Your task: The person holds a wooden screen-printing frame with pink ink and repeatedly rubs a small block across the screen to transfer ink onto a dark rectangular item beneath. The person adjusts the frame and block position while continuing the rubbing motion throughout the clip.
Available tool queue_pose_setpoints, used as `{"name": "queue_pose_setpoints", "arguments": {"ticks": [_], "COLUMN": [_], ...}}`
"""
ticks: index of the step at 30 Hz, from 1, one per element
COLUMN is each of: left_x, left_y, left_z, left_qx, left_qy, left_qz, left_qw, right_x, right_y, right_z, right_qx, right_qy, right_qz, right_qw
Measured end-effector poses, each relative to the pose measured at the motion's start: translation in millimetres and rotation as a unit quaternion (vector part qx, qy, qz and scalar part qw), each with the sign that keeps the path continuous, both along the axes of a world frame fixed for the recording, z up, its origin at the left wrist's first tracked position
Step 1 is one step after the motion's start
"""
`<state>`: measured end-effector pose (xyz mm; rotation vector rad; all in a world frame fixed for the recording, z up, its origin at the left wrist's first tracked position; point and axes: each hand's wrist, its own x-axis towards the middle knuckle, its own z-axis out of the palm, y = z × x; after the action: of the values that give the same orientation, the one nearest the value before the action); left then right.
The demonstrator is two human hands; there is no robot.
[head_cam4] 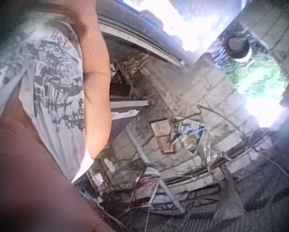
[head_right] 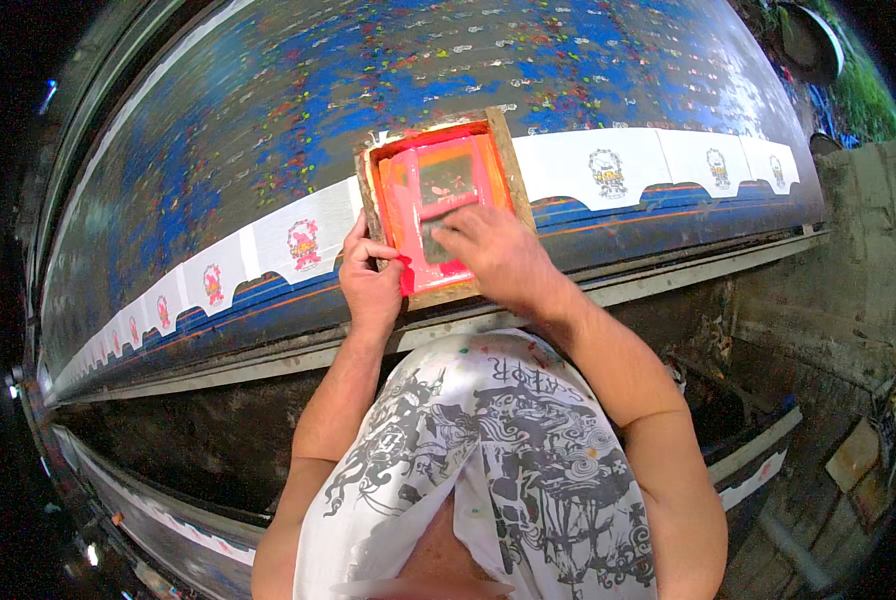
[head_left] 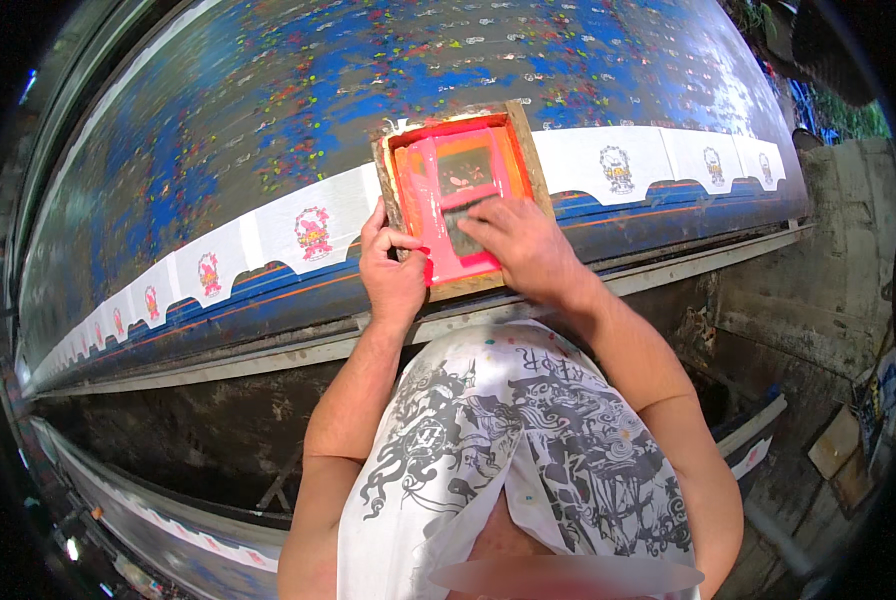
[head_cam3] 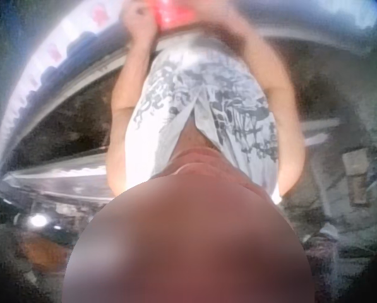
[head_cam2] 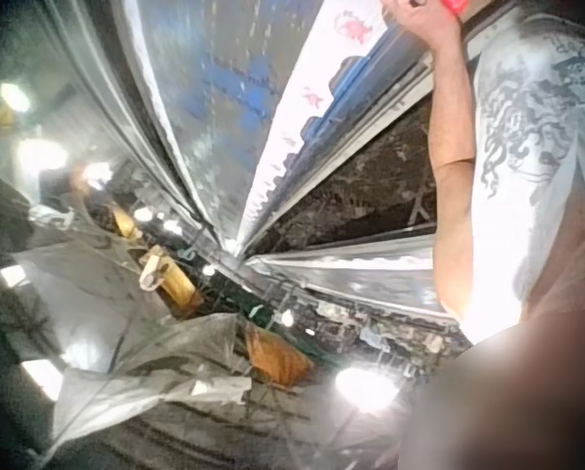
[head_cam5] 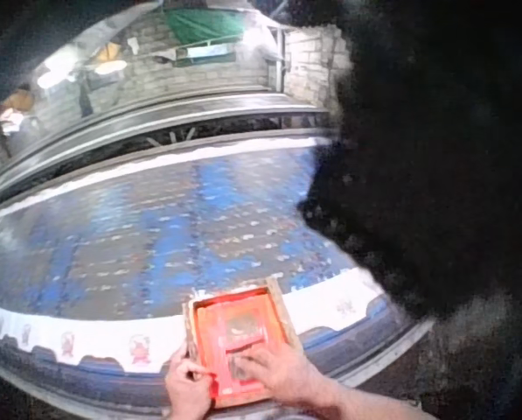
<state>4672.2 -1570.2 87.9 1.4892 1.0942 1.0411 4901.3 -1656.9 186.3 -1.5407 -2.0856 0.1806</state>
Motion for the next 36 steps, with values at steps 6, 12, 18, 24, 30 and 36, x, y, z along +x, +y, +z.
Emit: {"name": "queue_pose_setpoints", "arguments": {"ticks": [6, 12, 18, 24, 30, 36], "left_x": [2, 2, 4, 0, -4, -2], "left_y": [-3, -2, -3, -3, -1, 1], "left_z": [9, 11, 7, 7, 11, 18], "left_qx": [0.007, 0.022, 0.028, 0.039, 0.034, 0.045], "left_qy": [0.01, 0.014, 0.005, 0.018, 0.022, 0.035], "left_qz": [0.004, -0.006, -0.007, -0.008, -0.017, 0.0], "left_qw": [1.0, 1.0, 1.0, 0.999, 0.999, 0.998], "right_x": [33, 36, 3, -24, -23, 2], "right_y": [85, 105, 38, -23, -43, -74], "right_z": [-6, 1, 3, 5, 13, 14], "right_qx": [-0.017, -0.025, -0.031, -0.035, -0.089, 0.014], "right_qy": [-0.013, -0.029, -0.044, -0.017, 0.0, 0.055], "right_qz": [-0.025, -0.01, -0.018, -0.007, 0.03, -0.104], "right_qw": [0.999, 0.999, 0.998, 0.999, 0.996, 0.993]}}
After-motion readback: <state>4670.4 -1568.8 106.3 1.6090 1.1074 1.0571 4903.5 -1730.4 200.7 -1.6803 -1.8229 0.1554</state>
